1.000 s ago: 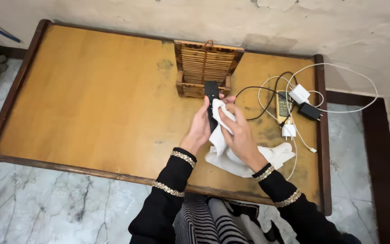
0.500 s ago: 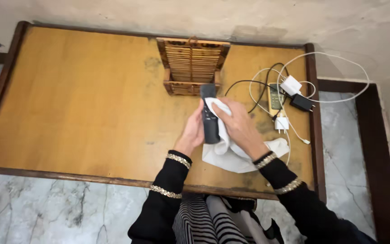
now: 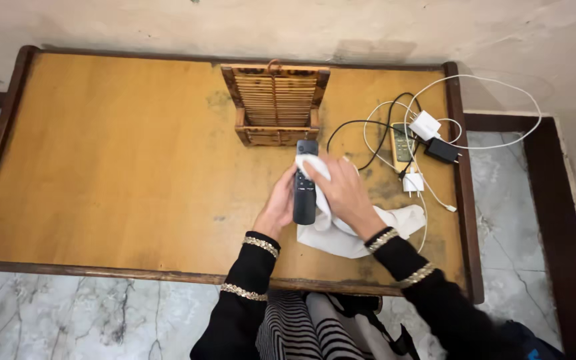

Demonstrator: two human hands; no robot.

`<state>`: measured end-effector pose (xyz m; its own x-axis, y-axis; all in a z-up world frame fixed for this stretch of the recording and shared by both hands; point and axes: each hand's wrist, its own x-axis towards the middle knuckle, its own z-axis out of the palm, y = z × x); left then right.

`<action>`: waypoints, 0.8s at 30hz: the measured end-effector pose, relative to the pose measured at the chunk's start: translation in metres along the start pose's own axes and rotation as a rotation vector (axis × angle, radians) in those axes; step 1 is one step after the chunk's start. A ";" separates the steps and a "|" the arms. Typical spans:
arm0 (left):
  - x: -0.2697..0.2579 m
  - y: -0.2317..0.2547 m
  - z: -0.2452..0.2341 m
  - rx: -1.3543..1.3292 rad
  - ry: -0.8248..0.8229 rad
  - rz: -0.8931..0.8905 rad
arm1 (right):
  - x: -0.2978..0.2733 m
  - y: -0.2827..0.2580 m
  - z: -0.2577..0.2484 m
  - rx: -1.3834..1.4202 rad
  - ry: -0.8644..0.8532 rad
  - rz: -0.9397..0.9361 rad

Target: The person removes a remote control, charging cables, and adapters from a small wooden basket on a table. They wipe the basket with a white cloth, then wipe the remote control and place it back in the basket. The person then wipes the charging cables and adapters with the cloth.

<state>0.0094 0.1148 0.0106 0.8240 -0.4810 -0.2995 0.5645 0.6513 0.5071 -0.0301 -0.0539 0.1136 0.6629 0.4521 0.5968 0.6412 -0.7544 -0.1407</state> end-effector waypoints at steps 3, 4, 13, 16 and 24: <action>0.003 0.004 0.006 0.000 0.016 -0.028 | 0.009 -0.015 0.011 -0.081 0.013 0.178; 0.002 0.007 0.011 -0.010 0.003 -0.036 | 0.011 -0.021 0.019 -0.099 0.005 0.189; -0.015 0.010 0.020 0.094 -0.185 -0.015 | -0.014 -0.010 0.017 -0.068 -0.031 -0.002; 0.002 -0.010 0.000 0.061 0.019 -0.062 | 0.005 0.011 0.011 -0.178 -0.043 0.065; 0.008 0.011 0.018 0.059 0.028 0.037 | 0.000 -0.011 0.017 -0.105 -0.007 0.031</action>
<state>0.0212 0.1074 0.0277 0.8460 -0.4397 -0.3016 0.5301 0.6322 0.5651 -0.0307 -0.0379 0.1017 0.6844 0.4312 0.5879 0.5767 -0.8135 -0.0748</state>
